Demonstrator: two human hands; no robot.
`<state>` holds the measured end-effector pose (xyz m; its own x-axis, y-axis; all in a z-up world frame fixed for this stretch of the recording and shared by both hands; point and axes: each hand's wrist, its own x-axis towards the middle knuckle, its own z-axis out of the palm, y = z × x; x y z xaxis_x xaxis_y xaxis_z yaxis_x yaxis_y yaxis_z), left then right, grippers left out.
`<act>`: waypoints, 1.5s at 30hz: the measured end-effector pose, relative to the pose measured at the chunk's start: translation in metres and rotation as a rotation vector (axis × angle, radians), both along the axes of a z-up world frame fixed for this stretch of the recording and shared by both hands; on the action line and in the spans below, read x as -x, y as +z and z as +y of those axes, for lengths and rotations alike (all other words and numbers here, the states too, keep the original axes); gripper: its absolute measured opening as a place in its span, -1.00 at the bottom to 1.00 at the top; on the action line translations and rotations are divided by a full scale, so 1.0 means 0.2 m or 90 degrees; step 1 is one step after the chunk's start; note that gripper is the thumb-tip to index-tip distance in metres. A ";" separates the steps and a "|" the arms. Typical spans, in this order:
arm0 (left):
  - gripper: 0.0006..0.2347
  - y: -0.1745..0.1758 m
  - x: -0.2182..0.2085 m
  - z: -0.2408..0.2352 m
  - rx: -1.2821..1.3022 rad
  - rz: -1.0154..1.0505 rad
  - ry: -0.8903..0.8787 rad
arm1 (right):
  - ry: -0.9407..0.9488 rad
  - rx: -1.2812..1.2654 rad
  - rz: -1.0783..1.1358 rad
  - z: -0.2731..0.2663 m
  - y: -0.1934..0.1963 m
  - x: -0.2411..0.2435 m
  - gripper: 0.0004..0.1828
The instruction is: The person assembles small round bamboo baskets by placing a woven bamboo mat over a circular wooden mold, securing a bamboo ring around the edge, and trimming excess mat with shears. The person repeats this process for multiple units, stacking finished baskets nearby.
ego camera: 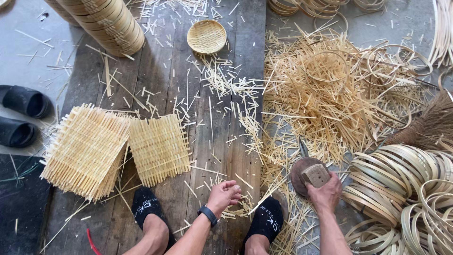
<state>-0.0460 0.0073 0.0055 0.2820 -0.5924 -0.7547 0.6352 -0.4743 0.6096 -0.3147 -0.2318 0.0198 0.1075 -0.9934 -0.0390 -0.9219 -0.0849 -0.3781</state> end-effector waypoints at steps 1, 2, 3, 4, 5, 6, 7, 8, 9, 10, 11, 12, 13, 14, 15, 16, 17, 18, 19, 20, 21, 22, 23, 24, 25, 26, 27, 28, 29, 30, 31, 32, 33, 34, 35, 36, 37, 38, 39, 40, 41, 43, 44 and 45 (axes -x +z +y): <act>-0.55 0.01 0.01 0.00 0.007 -0.012 -0.016 | -0.027 -0.009 -0.016 0.01 0.02 -0.01 0.10; -0.53 0.03 0.01 -0.01 0.015 -0.025 -0.031 | -0.054 -0.019 -0.033 0.03 0.04 -0.02 0.02; -0.52 0.05 0.02 -0.02 0.021 -0.036 -0.048 | -0.082 -0.030 -0.048 0.06 0.07 -0.03 -0.06; -0.52 0.08 0.03 -0.04 0.029 -0.045 -0.039 | -0.092 -0.147 -0.197 0.10 0.10 -0.06 -0.11; -0.51 0.10 0.04 -0.08 0.038 -0.053 -0.033 | -0.103 -0.262 -0.347 0.16 0.13 -0.09 -0.15; -0.51 0.12 0.04 -0.11 0.047 -0.061 -0.027 | -0.113 -0.376 -0.497 0.20 0.15 -0.13 -0.19; -0.52 0.12 0.03 -0.13 0.085 -0.016 0.025 | -0.021 -0.477 -0.634 0.26 0.16 -0.20 -0.23; -0.52 0.12 0.02 -0.15 0.123 0.029 0.077 | 0.074 -0.578 -0.767 0.31 0.16 -0.26 -0.26; -0.52 0.11 0.01 -0.14 0.158 0.074 0.132 | 0.001 -0.640 -0.797 0.36 0.14 -0.32 -0.33; -0.54 0.08 -0.01 -0.13 0.157 0.028 0.194 | -0.075 -0.699 -0.825 0.42 0.12 -0.40 -0.38; -0.56 0.05 -0.06 -0.12 0.155 -0.019 0.254 | -0.053 -0.698 -0.778 0.45 0.10 -0.46 -0.40; -0.58 0.02 -0.11 -0.10 0.154 -0.067 0.314 | -0.031 -0.697 -0.731 0.49 0.06 -0.53 -0.40; -0.61 -0.02 -0.15 -0.07 0.138 -0.095 0.299 | -0.006 -0.698 -0.680 0.51 0.04 -0.58 -0.37; -0.63 -0.06 -0.19 -0.04 0.121 -0.123 0.283 | 0.037 -0.673 -0.662 0.53 0.01 -0.62 -0.46; -0.65 -0.09 -0.25 -0.01 0.105 -0.151 0.270 | 0.083 -0.650 -0.644 0.54 -0.01 -0.66 -0.55; -0.63 -0.11 -0.31 0.03 0.050 -0.291 0.224 | 0.129 -0.627 -0.627 0.55 -0.03 -0.68 -0.60; -0.62 -0.13 -0.37 0.09 -0.010 -0.429 0.174 | 0.120 -0.625 -0.630 0.56 -0.05 -0.70 -0.62; -0.57 -0.14 -0.45 0.16 -0.118 -0.707 0.181 | 0.111 -0.623 -0.633 0.57 -0.06 -0.70 -0.63; -0.50 -0.15 -0.54 0.22 -0.228 -0.984 0.176 | 0.104 -0.620 -0.637 0.57 -0.07 -0.69 -0.65; -0.40 -0.14 -0.66 0.30 -0.324 -1.006 0.248 | 0.093 -0.611 -0.603 0.57 -0.07 -0.67 -0.65; -0.30 -0.14 -0.77 0.39 -0.418 -1.024 0.317 | 0.080 -0.600 -0.570 0.57 -0.08 -0.64 -0.65; -0.26 -0.14 -0.88 0.44 -0.509 -0.970 0.320 | 0.067 -0.589 -0.537 0.57 -0.08 -0.61 -0.65; -0.22 -0.15 -0.96 0.50 -0.597 -0.910 0.321 | 0.050 -0.589 -0.542 0.58 -0.08 -0.58 -0.65; -0.25 -0.14 -1.02 0.57 -0.532 -0.817 0.339 | 0.032 -0.589 -0.547 0.59 -0.08 -0.53 -0.65; -0.28 -0.12 -1.09 0.60 -0.458 -0.727 0.353 | 0.012 -0.582 -0.557 0.59 -0.08 -0.50 -0.65; -0.31 -0.10 -1.12 0.59 -0.384 -0.637 0.364 | 0.008 -0.577 -0.567 0.58 -0.09 -0.50 -0.65; -0.46 -0.07 -1.11 0.60 -0.314 -0.586 0.369 | 0.002 -0.575 -0.571 0.58 -0.09 -0.48 -0.65; -0.60 -0.03 -1.10 0.59 -0.244 -0.535 0.372 | -0.004 -0.573 -0.576 0.58 -0.09 -0.47 -0.65; -0.73 0.03 -1.07 0.57 -0.175 -0.486 0.373 | -0.004 -0.551 -0.579 0.57 -0.08 -0.46 -0.64; -0.77 0.11 -1.03 0.54 -0.097 -0.543 0.349 | -0.003 -0.530 -0.581 0.57 -0.06 -0.46 -0.63; -0.81 0.18 -0.96 0.50 -0.014 -0.597 0.320 | -0.005 -0.506 -0.584 0.56 -0.04 -0.46 -0.62; -0.84 0.26 -0.89 0.46 0.070 -0.647 0.290 | 0.006 -0.503 -0.628 0.55 -0.01 -0.47 -0.60; -0.88 0.34 -0.80 0.42 0.094 -0.731 0.238 | 0.013 -0.498 -0.669 0.53 0.02 -0.47 -0.58; -0.92 0.40 -0.71 0.36 0.119 -0.812 0.185 | 0.021 -0.492 -0.711 0.51 0.06 -0.47 -0.55; -0.86 0.45 -0.62 0.32 0.209 -0.844 0.111 | 0.042 -0.548 -0.799 0.48 0.10 -0.49 -0.49; -0.79 0.49 -0.54 0.28 0.300 -0.870 0.036 | 0.063 -0.603 -0.887 0.45 0.14 -0.51 -0.44; -0.82 0.51 -0.47 0.23 0.306 -0.953 -0.092 | 0.085 -0.661 -0.977 0.44 0.16 -0.53 -0.38; -0.84 0.51 -0.41 0.21 0.311 -1.032 -0.225 | 0.056 -0.697 -0.952 0.42 0.18 -0.56 -0.36; -0.81 0.52 -0.36 0.21 0.308 -1.045 -0.302 | 0.027 -0.730 -0.927 0.40 0.19 -0.59 -0.33; -0.78 0.51 -0.31 0.21 0.305 -1.056 -0.381 | -0.002 -0.764 -0.901 0.39 0.20 -0.61 -0.31; -0.75 0.50 -0.28 0.23 0.300 -1.065 -0.459 | 0.021 -0.718 -0.834 0.39 0.18 -0.63 -0.43; -0.67 0.46 -0.25 0.26 0.305 -0.984 -0.470 | 0.063 -0.627 -0.697 0.40 0.14 -0.67 -0.57; -0.63 0.44 -0.26 0.28 0.306 -0.943 -0.475 | 0.054 -0.623 -0.706 0.41 0.11 -0.68 -0.59; -0.60 0.41 -0.27 0.29 0.270 -0.945 -0.387 | 0.045 -0.617 -0.713 0.41 0.08 -0.68 -0.60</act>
